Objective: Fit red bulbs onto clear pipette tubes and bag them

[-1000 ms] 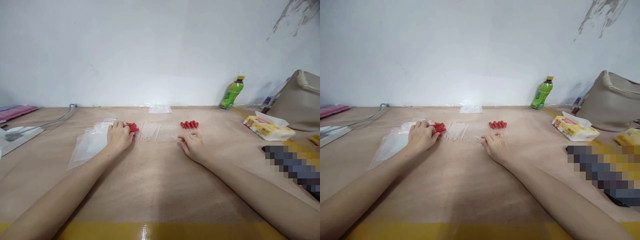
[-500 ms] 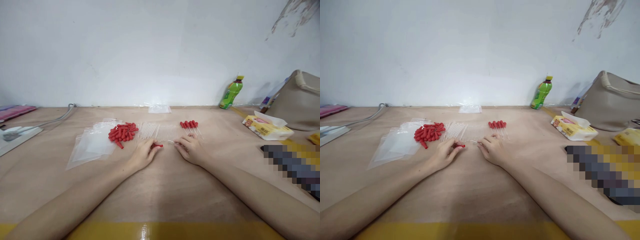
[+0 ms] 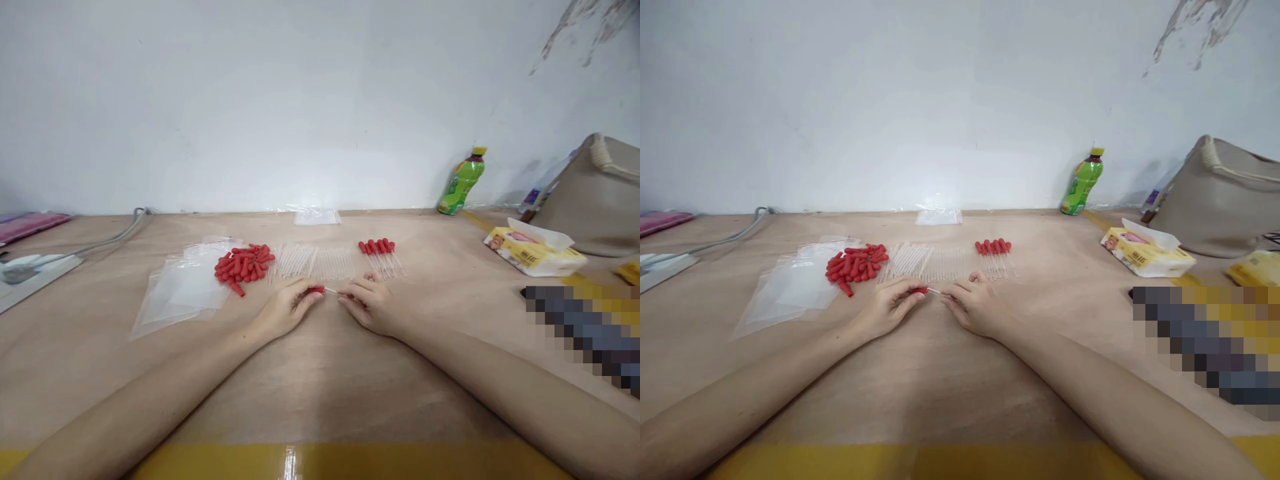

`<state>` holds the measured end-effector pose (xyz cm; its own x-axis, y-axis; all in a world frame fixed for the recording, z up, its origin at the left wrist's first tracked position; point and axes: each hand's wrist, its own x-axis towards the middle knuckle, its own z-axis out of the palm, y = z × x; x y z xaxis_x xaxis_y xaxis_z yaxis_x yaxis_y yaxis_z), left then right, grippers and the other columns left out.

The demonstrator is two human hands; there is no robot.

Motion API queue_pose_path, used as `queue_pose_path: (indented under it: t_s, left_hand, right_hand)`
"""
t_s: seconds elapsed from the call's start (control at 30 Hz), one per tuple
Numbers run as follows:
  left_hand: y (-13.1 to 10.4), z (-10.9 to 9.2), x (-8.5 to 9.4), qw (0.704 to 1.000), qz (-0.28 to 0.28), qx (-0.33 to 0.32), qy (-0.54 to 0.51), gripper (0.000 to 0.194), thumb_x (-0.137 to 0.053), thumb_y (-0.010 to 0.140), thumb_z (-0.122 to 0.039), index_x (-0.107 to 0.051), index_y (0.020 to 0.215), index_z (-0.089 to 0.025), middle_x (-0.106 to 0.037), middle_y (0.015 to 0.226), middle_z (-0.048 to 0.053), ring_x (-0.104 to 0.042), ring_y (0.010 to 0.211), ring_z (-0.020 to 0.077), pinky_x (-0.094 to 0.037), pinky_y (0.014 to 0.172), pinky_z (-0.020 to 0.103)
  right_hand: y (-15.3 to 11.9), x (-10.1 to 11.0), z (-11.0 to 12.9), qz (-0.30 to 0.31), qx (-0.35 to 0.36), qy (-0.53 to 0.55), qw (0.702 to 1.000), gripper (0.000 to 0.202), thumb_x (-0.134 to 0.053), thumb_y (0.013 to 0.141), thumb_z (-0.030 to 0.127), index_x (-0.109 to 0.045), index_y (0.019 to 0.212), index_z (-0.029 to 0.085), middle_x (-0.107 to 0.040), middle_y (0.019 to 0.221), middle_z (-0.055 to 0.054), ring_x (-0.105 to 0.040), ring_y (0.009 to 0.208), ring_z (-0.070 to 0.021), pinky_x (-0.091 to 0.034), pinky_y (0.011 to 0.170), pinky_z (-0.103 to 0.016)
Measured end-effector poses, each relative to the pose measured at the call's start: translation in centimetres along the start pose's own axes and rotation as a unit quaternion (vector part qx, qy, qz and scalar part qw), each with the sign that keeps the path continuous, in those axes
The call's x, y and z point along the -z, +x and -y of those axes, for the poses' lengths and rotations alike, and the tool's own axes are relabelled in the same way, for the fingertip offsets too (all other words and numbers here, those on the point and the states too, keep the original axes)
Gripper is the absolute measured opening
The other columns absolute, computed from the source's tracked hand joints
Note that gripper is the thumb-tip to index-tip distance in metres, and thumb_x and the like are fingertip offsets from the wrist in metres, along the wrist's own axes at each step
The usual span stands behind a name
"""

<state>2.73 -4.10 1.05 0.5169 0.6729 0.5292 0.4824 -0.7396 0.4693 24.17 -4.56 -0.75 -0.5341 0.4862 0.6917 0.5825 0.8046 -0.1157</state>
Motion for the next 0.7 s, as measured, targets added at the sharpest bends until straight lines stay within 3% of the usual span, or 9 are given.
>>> queue_pose_path:
  t_s: [0.23, 0.43, 0.53, 0.7]
  left_hand:
    - [0.0, 0.3, 0.0, 1.000, -0.011, -0.008, -0.002, 0.014, -0.053, 0.084, -0.024, -0.063, 0.090, -0.016, -0.066, 0.083, 0.004, -0.060, 0.074, 0.0134, -0.047, 0.068, 0.024]
    - [-0.1, 0.5, 0.1, 0.998, 0.029, -0.045, -0.013, 0.013, -0.053, 0.084, -0.022, -0.063, 0.087, -0.016, -0.066, 0.082, 0.003, -0.060, 0.075, 0.0128, -0.046, 0.069, 0.023]
    - [-0.1, 0.4, 0.0, 0.997, 0.043, -0.058, -0.001, 0.013, -0.054, 0.083, -0.023, -0.064, 0.085, -0.016, -0.066, 0.080, 0.003, -0.060, 0.074, 0.0129, -0.046, 0.068, 0.023]
    - [-0.1, 0.4, -0.1, 0.998, 0.036, -0.035, 0.028, 0.013, -0.054, 0.083, -0.024, -0.064, 0.085, -0.016, -0.066, 0.078, 0.003, -0.059, 0.070, 0.0122, -0.045, 0.064, 0.023]
  right_hand:
    - [0.1, -0.1, -0.3, 0.011, -0.002, 0.059, 0.998, 0.016, -0.049, 0.086, 0.023, -0.061, 0.094, 0.019, -0.065, 0.080, -0.001, -0.056, 0.069, -0.0107, -0.031, 0.072, -0.030]
    - [0.4, 0.5, -0.7, 0.084, -0.032, 0.089, 0.992, 0.017, -0.050, 0.085, 0.025, -0.065, 0.094, 0.021, -0.065, 0.080, -0.001, -0.055, 0.068, -0.0108, -0.030, 0.070, -0.030]
    - [0.6, 0.9, -0.5, 0.104, -0.028, 0.052, 0.993, 0.018, -0.050, 0.085, 0.026, -0.067, 0.091, 0.022, -0.065, 0.078, -0.001, -0.052, 0.061, -0.0097, -0.028, 0.068, -0.029]
    - [0.3, 0.7, 0.3, 0.064, -0.016, -0.062, 0.996, 0.022, -0.047, 0.087, 0.025, -0.068, 0.087, 0.022, -0.065, 0.074, -0.002, -0.047, 0.059, -0.0101, -0.025, 0.065, -0.030]
